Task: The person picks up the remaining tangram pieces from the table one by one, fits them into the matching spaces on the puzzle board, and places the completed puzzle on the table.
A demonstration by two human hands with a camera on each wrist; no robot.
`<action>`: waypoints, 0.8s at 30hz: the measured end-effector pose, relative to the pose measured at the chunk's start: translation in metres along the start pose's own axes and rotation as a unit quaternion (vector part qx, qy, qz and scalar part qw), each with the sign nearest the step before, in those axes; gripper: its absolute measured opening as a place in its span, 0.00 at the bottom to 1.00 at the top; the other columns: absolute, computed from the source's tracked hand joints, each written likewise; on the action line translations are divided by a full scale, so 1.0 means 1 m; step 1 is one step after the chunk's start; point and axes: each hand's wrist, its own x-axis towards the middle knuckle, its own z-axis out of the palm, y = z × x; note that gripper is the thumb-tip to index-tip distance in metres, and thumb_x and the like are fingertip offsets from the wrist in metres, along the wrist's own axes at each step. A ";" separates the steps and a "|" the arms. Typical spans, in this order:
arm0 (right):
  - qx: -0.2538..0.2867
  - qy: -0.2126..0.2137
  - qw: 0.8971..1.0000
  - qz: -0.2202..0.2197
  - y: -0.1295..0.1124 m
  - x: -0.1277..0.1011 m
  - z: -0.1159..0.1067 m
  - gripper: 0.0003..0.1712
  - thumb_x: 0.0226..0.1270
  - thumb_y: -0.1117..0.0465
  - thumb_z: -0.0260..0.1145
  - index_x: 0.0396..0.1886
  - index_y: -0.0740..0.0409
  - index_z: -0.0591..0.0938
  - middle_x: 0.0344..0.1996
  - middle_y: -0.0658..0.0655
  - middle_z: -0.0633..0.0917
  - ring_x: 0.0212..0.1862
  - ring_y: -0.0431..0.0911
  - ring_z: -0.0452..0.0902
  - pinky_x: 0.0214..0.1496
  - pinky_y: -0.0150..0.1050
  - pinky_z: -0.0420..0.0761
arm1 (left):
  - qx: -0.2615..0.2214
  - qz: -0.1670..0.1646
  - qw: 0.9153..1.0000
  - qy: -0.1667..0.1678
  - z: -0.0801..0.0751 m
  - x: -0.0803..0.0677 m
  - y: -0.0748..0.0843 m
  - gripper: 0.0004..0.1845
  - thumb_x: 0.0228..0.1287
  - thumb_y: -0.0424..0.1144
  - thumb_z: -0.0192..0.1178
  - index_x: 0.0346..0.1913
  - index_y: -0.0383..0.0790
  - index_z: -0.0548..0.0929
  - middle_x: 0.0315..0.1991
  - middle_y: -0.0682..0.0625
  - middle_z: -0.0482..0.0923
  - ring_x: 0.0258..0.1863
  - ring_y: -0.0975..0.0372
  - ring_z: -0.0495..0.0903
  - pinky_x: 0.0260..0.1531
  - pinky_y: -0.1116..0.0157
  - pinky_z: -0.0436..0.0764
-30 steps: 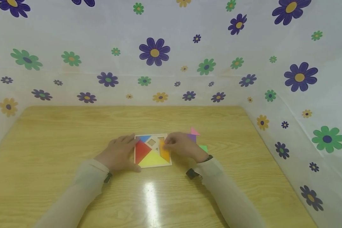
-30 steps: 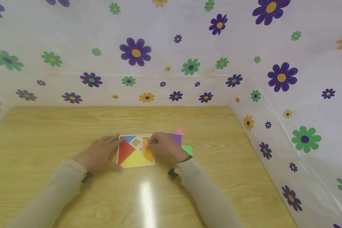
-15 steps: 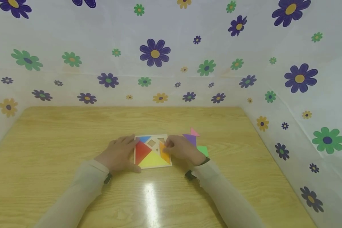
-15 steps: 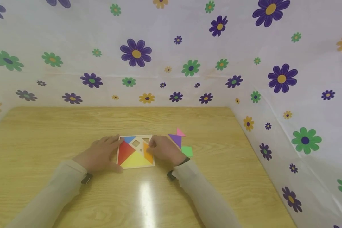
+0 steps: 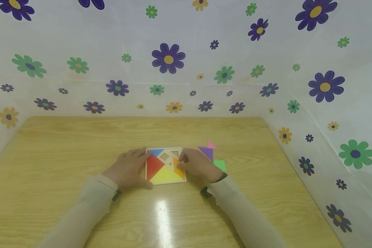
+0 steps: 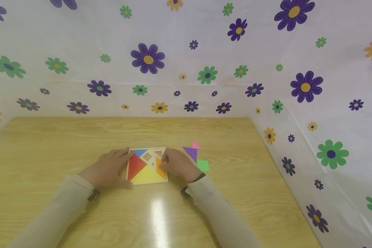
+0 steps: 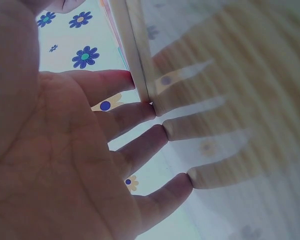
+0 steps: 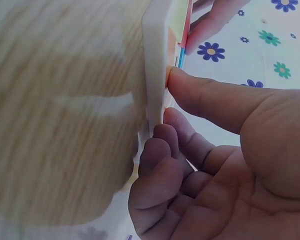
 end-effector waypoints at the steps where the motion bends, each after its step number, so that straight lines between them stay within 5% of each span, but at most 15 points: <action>1: 0.000 -0.001 1.000 -0.002 0.000 0.000 0.000 0.10 0.69 0.56 0.73 0.43 0.56 0.83 0.39 0.51 0.83 0.42 0.45 0.76 0.52 0.42 0.79 | 0.001 0.001 1.000 0.000 0.000 0.000 0.000 0.62 0.47 0.69 0.75 0.80 0.37 0.62 0.80 0.36 0.56 0.77 0.38 0.57 0.72 0.34 0.59; 9: 0.041 0.003 0.999 -0.012 0.008 -0.011 -0.023 0.05 0.74 0.54 0.66 0.41 0.49 0.82 0.39 0.49 0.83 0.43 0.46 0.77 0.48 0.42 0.79 | 0.002 -0.005 1.000 -0.001 0.003 0.002 -0.003 0.64 0.46 0.69 0.76 0.80 0.38 0.62 0.81 0.37 0.55 0.78 0.38 0.56 0.73 0.35 0.58; 16: -0.029 0.061 0.997 0.035 0.031 -0.011 -0.053 0.13 0.75 0.53 0.66 0.46 0.58 0.84 0.45 0.56 0.85 0.46 0.50 0.79 0.52 0.47 0.82 | 0.006 -0.009 1.000 -0.002 0.004 0.003 -0.004 0.65 0.45 0.71 0.75 0.80 0.39 0.61 0.81 0.37 0.55 0.78 0.39 0.56 0.73 0.35 0.59; 24: -0.057 0.071 0.994 0.063 0.048 -0.013 -0.063 0.18 0.77 0.55 0.62 0.54 0.64 0.83 0.52 0.63 0.84 0.54 0.57 0.80 0.59 0.54 0.80 | 0.007 -0.008 1.000 -0.001 0.006 0.003 -0.005 0.65 0.45 0.71 0.75 0.80 0.39 0.62 0.81 0.37 0.55 0.78 0.39 0.56 0.73 0.35 0.59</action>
